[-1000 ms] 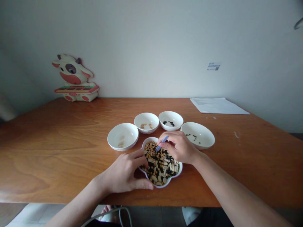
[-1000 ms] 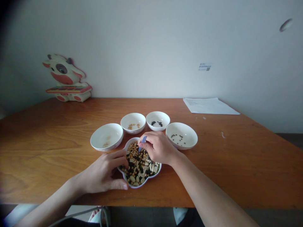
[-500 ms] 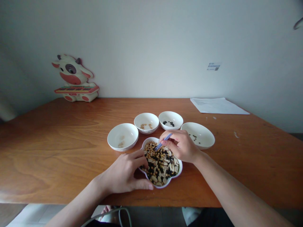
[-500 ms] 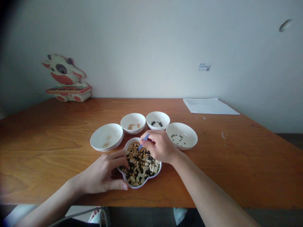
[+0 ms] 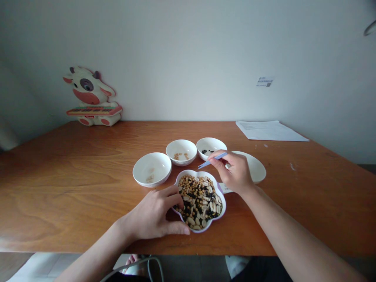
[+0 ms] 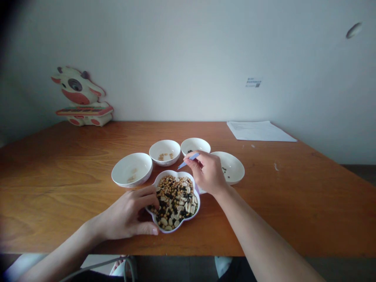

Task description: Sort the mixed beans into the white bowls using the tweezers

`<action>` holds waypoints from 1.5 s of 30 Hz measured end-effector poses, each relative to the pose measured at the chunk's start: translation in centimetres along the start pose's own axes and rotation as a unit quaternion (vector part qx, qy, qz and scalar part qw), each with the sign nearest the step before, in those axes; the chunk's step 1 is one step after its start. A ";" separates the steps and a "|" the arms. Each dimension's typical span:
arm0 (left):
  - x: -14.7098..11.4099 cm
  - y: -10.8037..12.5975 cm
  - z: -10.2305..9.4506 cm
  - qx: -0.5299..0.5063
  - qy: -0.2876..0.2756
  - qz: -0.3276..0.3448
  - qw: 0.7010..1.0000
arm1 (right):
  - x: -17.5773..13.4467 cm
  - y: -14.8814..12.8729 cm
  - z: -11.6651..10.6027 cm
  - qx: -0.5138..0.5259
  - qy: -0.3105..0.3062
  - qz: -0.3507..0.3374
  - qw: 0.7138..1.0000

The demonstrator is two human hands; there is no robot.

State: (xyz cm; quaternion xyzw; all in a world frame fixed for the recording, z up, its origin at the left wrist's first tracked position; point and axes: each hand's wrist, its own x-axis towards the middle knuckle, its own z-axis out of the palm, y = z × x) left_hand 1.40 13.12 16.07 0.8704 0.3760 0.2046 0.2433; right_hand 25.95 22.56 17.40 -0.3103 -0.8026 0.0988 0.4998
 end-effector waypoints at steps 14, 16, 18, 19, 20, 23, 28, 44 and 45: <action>0.0 0.1 0.0 -0.002 -0.004 0.010 1.000 | 1.1 3.5 -1.3 -0.221 0.117 0.090 0.964; 0.0 0.1 0.0 -0.001 -0.004 0.011 1.000 | 1.2 3.6 -1.2 -0.221 0.109 0.098 0.964; 0.1 0.0 0.0 0.000 -0.007 0.009 1.000 | 1.2 3.6 -1.0 -0.218 0.099 0.105 0.965; 0.1 0.0 0.0 0.000 -0.010 0.008 1.000 | 1.3 3.6 -0.9 -0.217 0.093 0.109 0.966; 0.1 0.0 0.0 0.000 -0.012 0.007 1.000 | 1.3 3.6 -0.9 -0.216 0.085 0.112 0.966; 0.1 0.0 -0.1 -0.002 -0.014 0.010 1.000 | 1.2 3.7 -0.7 -0.216 0.057 0.125 0.967; 0.0 0.0 -0.1 0.002 -0.008 0.010 1.000 | 1.1 3.8 -0.7 -0.211 0.052 0.116 0.969; -0.2 0.0 0.1 0.020 -0.008 -0.002 1.000 | -0.4 -1.3 1.0 0.096 -0.042 -0.039 0.994; -0.2 -0.1 0.2 0.022 -0.009 -0.005 1.000 | -0.5 -1.5 1.2 0.115 -0.065 -0.052 0.990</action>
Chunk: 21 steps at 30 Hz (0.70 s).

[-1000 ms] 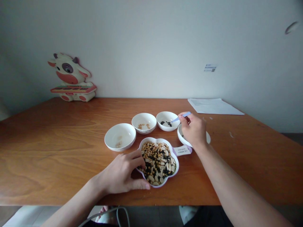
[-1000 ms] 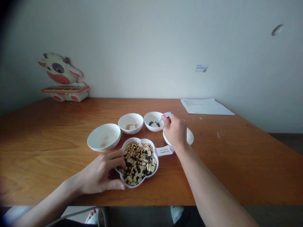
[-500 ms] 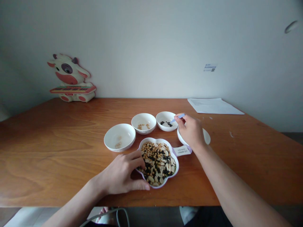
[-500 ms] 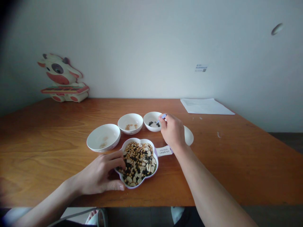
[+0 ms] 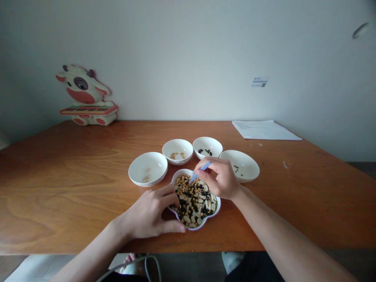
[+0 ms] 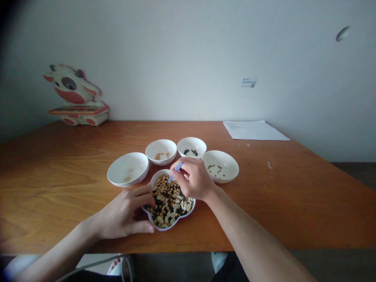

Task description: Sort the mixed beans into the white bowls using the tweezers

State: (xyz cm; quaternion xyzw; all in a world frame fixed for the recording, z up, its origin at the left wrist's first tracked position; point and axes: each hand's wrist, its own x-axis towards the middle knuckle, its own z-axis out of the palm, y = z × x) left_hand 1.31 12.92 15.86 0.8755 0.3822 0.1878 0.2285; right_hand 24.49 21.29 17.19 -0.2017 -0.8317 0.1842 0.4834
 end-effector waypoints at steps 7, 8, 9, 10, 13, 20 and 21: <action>0.1 0.1 -0.1 0.008 -0.004 0.001 1.000 | -0.2 -0.1 0.5 0.039 -0.059 -0.011 0.997; 0.1 0.2 -0.2 0.007 -0.005 0.001 1.000 | -0.2 -0.2 0.5 0.044 -0.066 -0.011 0.997; 0.1 0.2 -0.2 0.007 -0.005 0.001 1.000 | -0.2 -0.2 0.4 0.046 -0.069 -0.011 0.997; 0.2 0.2 -0.2 0.008 -0.004 0.002 1.000 | -0.2 -0.2 0.4 0.048 -0.069 -0.012 0.996; 0.1 0.1 -0.1 0.010 -0.003 0.007 1.000 | -0.3 -0.2 0.2 0.047 -0.057 -0.021 0.997; 0.2 0.2 -0.3 0.013 0.006 0.026 1.000 | -0.3 0.2 -0.2 0.021 -0.041 -0.019 0.999; 0.2 0.2 -0.3 0.015 0.007 0.028 0.999 | -0.3 0.2 -0.2 0.019 -0.041 -0.021 0.999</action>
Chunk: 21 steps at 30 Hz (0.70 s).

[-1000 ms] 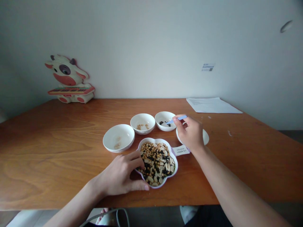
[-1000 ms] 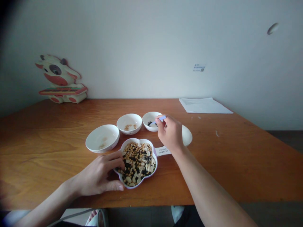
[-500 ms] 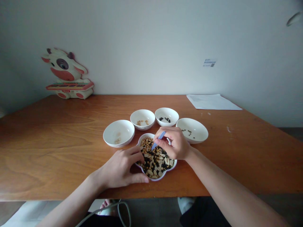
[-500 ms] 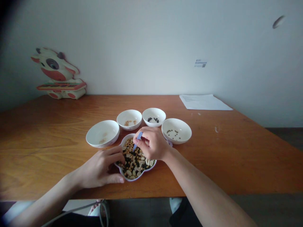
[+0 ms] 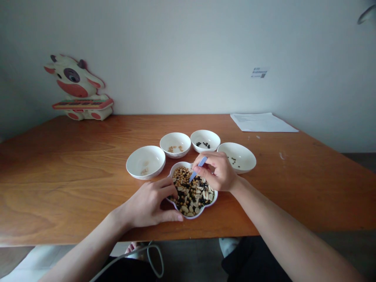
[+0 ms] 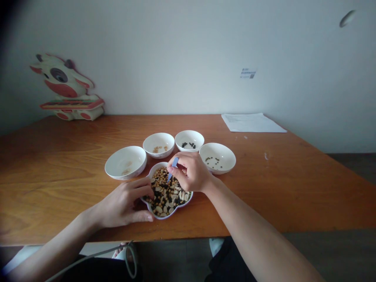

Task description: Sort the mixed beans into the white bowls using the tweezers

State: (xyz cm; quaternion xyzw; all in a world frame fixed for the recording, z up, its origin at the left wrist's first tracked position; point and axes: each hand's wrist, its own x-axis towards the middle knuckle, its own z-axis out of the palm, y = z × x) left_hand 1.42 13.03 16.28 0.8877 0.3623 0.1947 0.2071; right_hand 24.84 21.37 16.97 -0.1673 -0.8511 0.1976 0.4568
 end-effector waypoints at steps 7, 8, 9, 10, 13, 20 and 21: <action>0.1 0.0 0.2 -0.008 0.004 0.002 1.000 | 0.1 -0.3 0.0 -0.002 -0.002 0.000 1.000; 0.1 -0.1 0.2 -0.010 0.004 0.002 1.000 | 0.1 -0.3 -0.1 -0.002 -0.001 0.000 1.000; 0.1 -0.1 0.2 -0.011 0.002 0.000 1.000 | 0.1 -0.3 -0.1 -0.001 0.001 0.000 1.000; 0.0 -0.1 0.2 -0.010 -0.001 -0.002 1.000 | 0.1 -0.3 -0.2 -0.001 0.003 0.000 1.000; 0.0 -0.1 0.2 -0.008 -0.009 -0.007 1.000 | 0.1 -0.2 -0.4 0.004 0.007 -0.001 1.000; 0.2 -0.1 0.2 -0.014 -0.009 -0.002 1.000 | 0.1 -0.2 -0.7 0.015 -0.020 -0.003 1.000; 0.2 -0.1 0.2 -0.013 -0.009 -0.001 1.000 | 0.0 -0.2 -0.7 0.016 -0.025 -0.003 1.000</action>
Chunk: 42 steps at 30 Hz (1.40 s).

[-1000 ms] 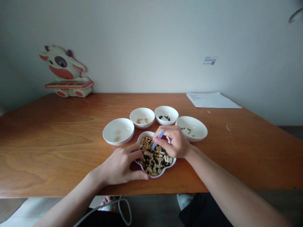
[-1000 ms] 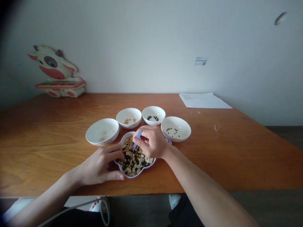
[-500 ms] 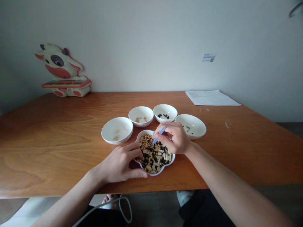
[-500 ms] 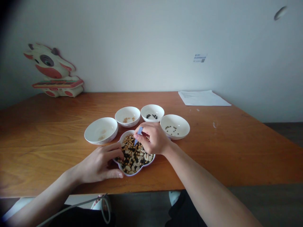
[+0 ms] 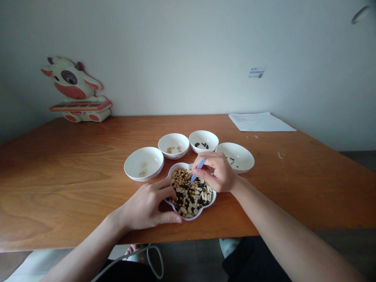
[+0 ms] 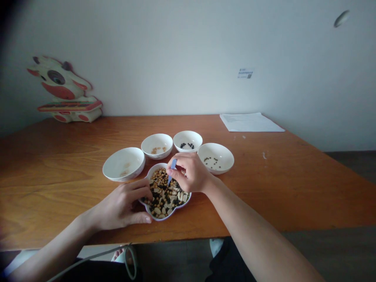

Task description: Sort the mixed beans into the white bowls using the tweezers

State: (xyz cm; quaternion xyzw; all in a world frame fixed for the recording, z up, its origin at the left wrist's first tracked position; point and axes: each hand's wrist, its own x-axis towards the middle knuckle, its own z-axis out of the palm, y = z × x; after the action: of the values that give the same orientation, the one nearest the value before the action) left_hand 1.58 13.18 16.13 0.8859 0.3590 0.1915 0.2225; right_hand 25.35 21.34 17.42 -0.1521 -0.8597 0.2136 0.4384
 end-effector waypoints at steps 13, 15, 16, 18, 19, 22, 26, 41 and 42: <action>-0.1 -0.1 0.0 0.003 -0.003 -0.005 1.000 | 0.0 -0.1 0.1 0.004 -0.006 -0.001 1.000; -0.2 -0.1 -0.1 -0.001 -0.001 0.002 1.000 | 0.0 -0.1 0.0 0.007 -0.005 0.001 1.000; -0.2 0.0 -0.1 -0.002 0.000 0.006 1.000 | 0.0 -0.1 0.0 0.008 -0.005 0.002 1.000; -0.2 0.1 -0.1 0.000 0.002 0.010 1.000 | 0.0 -0.1 -0.1 0.011 -0.002 0.003 1.000; -0.2 0.1 -0.1 0.002 0.002 0.009 1.000 | 0.0 -0.1 -0.2 0.012 -0.001 0.002 1.000; -0.1 0.1 -0.1 0.005 0.005 0.003 1.000 | 0.0 -0.1 -0.5 0.012 -0.004 0.005 1.000; 0.0 0.0 0.0 0.000 0.007 0.010 1.000 | -0.1 -0.1 -0.7 0.019 -0.040 0.009 0.999; -0.2 -0.2 0.0 0.000 -0.007 -0.012 1.000 | 0.0 -0.1 -0.6 0.041 -0.057 0.016 0.997; -0.2 -0.2 0.0 0.000 -0.008 -0.013 1.000 | 0.0 -0.1 -0.5 0.031 -0.060 0.014 0.998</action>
State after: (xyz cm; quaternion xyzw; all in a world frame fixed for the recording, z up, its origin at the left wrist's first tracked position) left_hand 1.34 13.15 15.99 0.8828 0.3688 0.1810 0.2277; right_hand 25.71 21.39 17.71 -0.1369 -0.8753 0.2550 0.3874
